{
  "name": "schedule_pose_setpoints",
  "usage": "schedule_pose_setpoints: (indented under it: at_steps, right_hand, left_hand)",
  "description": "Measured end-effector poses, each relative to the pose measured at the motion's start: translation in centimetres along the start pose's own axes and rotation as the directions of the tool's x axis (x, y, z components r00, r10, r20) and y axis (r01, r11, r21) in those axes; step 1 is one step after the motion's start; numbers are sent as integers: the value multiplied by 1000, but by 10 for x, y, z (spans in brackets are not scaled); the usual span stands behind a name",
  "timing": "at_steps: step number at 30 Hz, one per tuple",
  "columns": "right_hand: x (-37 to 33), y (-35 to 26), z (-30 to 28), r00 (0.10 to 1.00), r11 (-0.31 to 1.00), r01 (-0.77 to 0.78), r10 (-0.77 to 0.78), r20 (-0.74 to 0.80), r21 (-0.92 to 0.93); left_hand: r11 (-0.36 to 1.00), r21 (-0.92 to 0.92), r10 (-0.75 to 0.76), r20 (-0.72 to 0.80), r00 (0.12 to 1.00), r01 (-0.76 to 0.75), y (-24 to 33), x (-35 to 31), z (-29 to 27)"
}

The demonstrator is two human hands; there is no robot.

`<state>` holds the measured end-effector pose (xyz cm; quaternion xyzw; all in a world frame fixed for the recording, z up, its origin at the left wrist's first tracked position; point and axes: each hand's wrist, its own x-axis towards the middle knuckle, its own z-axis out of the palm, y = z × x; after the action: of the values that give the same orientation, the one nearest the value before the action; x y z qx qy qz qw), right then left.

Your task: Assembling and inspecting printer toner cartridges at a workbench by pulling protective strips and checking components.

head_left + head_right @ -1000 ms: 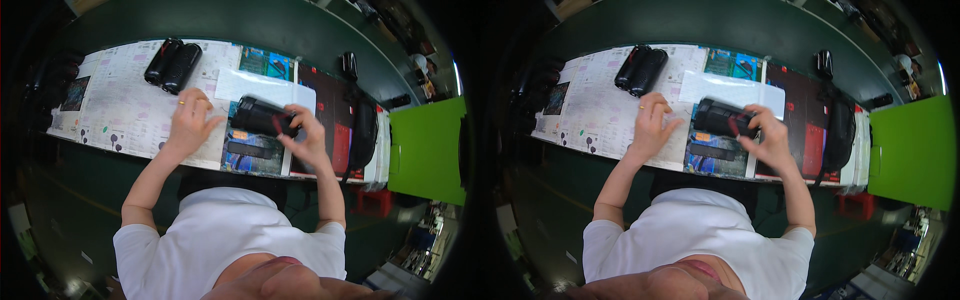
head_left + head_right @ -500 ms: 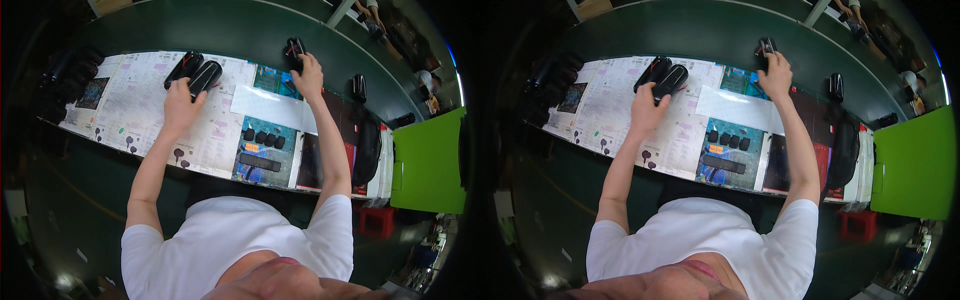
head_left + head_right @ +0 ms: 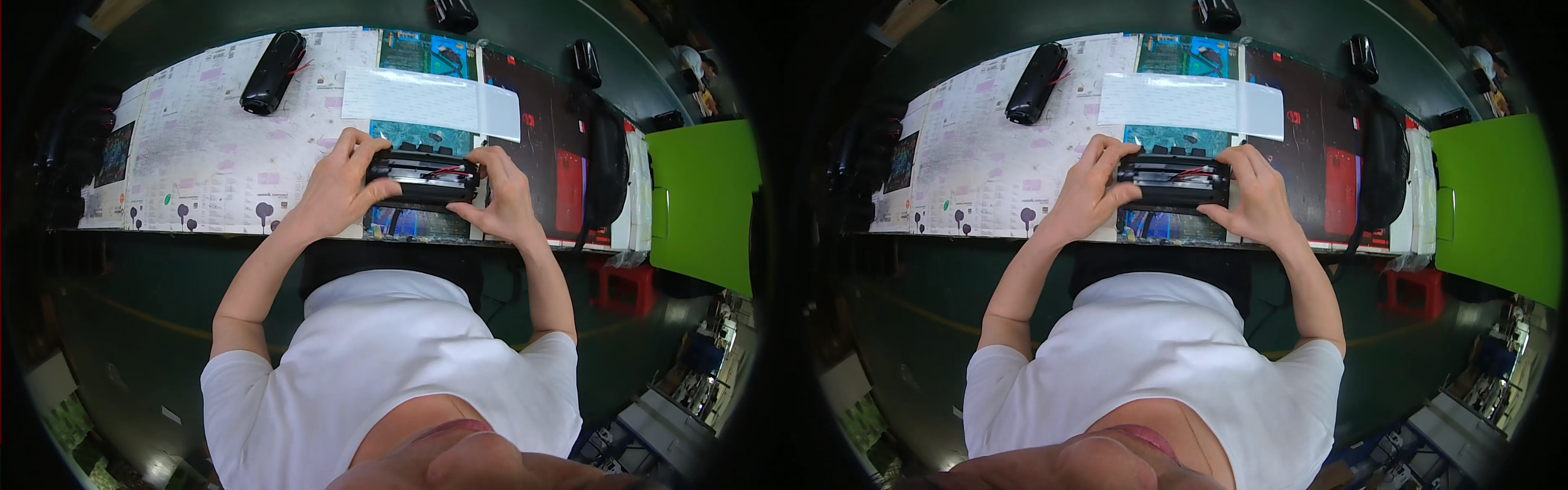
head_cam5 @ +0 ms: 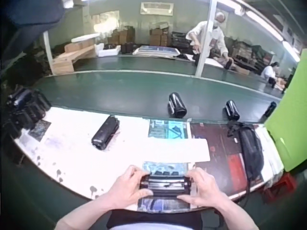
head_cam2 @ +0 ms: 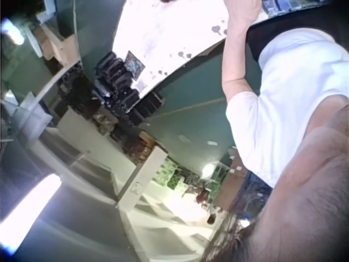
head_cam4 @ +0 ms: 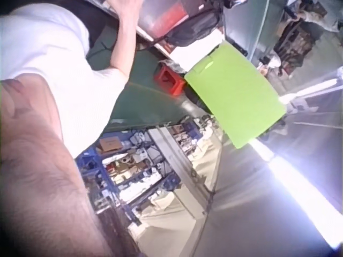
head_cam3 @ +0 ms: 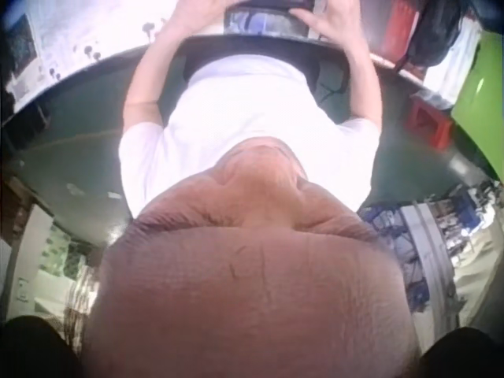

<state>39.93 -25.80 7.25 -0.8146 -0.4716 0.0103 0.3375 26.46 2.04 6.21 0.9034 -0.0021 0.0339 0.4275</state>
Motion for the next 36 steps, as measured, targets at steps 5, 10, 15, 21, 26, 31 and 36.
schedule_pose_setpoints:
  at_steps: [5,10,15,21,26,31,36]
  right_hand:
    - [-15,-2,13,991,996,-69,75,-109,63]
    - [-17,4,21,991,997,-22,32,-128,74]
    - [-15,6,16,994,997,-36,42,-101,62]
    - [-6,8,-5,999,999,-43,43,-6,-2]
    - [36,53,-44,989,936,-126,93,113,329]
    - [96,123,0,976,965,-216,209,-62,-147]
    - [99,131,15,987,943,-113,70,-148,-313]
  left_hand:
    - [981,153,123,10,992,-123,1,1,7]
    - [975,136,185,-55,981,-176,-3,-1,15]
    - [983,110,152,-9,988,-150,3,6,7]
    - [986,109,111,118,987,-124,10,16,-15]
    - [978,145,140,80,987,-151,2,73,-28]
    - [914,305,216,192,957,-267,-17,162,25]
    - [866,433,128,290,948,-249,-7,175,32]
